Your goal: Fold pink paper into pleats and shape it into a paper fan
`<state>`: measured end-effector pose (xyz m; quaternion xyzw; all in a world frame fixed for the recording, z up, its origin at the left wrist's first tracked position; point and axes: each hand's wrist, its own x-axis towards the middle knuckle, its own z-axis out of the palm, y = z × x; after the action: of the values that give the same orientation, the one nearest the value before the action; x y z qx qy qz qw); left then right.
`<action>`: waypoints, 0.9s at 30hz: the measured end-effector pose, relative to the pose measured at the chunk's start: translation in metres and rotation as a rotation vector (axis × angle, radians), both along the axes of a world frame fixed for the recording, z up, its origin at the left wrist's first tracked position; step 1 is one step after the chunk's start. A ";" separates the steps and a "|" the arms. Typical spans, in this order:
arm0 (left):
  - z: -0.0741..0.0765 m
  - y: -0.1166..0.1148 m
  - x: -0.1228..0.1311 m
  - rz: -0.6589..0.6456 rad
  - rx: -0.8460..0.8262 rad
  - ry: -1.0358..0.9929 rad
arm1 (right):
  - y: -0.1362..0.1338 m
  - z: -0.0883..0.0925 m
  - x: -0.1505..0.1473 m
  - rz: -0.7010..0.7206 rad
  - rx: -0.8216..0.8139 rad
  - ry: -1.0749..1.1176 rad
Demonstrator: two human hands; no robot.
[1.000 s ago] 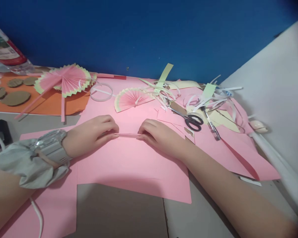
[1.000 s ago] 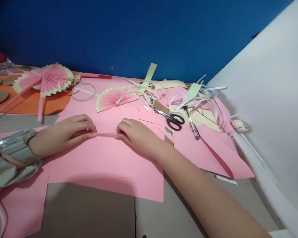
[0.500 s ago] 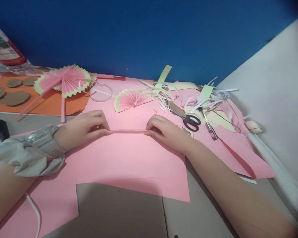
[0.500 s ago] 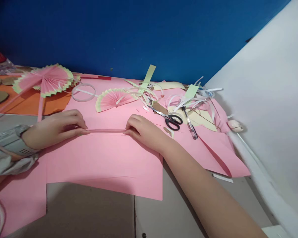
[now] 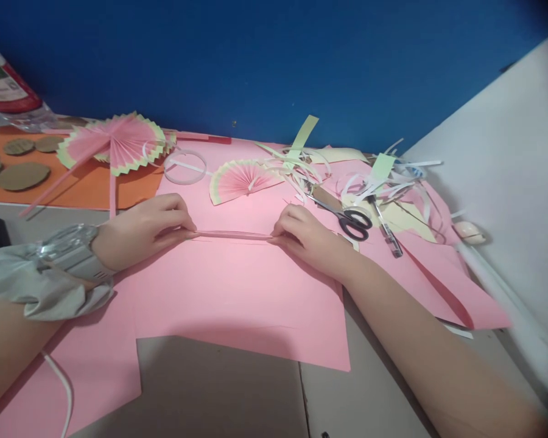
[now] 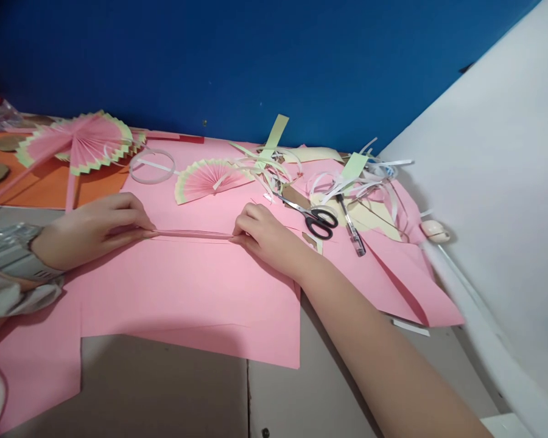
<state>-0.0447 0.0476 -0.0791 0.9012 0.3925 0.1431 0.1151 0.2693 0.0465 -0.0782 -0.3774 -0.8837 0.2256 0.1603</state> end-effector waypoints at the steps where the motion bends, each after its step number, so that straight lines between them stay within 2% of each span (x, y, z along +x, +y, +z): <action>1: 0.000 0.000 0.000 -0.020 0.023 0.011 | 0.000 0.000 0.000 0.007 0.005 -0.009; 6: -0.001 0.000 -0.003 -0.087 0.115 0.035 | 0.001 0.000 0.002 0.029 0.039 -0.042; 12: -0.003 0.001 -0.002 -0.065 0.132 0.019 | 0.004 -0.003 0.006 -0.015 0.083 -0.037; 16: -0.002 0.002 -0.003 -0.104 0.170 0.021 | 0.004 -0.002 0.004 -0.013 0.080 -0.028; 23: -0.002 0.004 -0.006 -0.129 0.169 0.056 | 0.003 0.000 0.002 0.022 0.144 -0.076; 27: -0.001 0.002 -0.003 -0.073 0.107 0.002 | 0.004 -0.003 0.002 0.028 0.172 -0.069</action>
<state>-0.0477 0.0496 -0.0799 0.9199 0.3514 0.1590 0.0713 0.2715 0.0506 -0.0817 -0.3573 -0.9100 0.1380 0.1586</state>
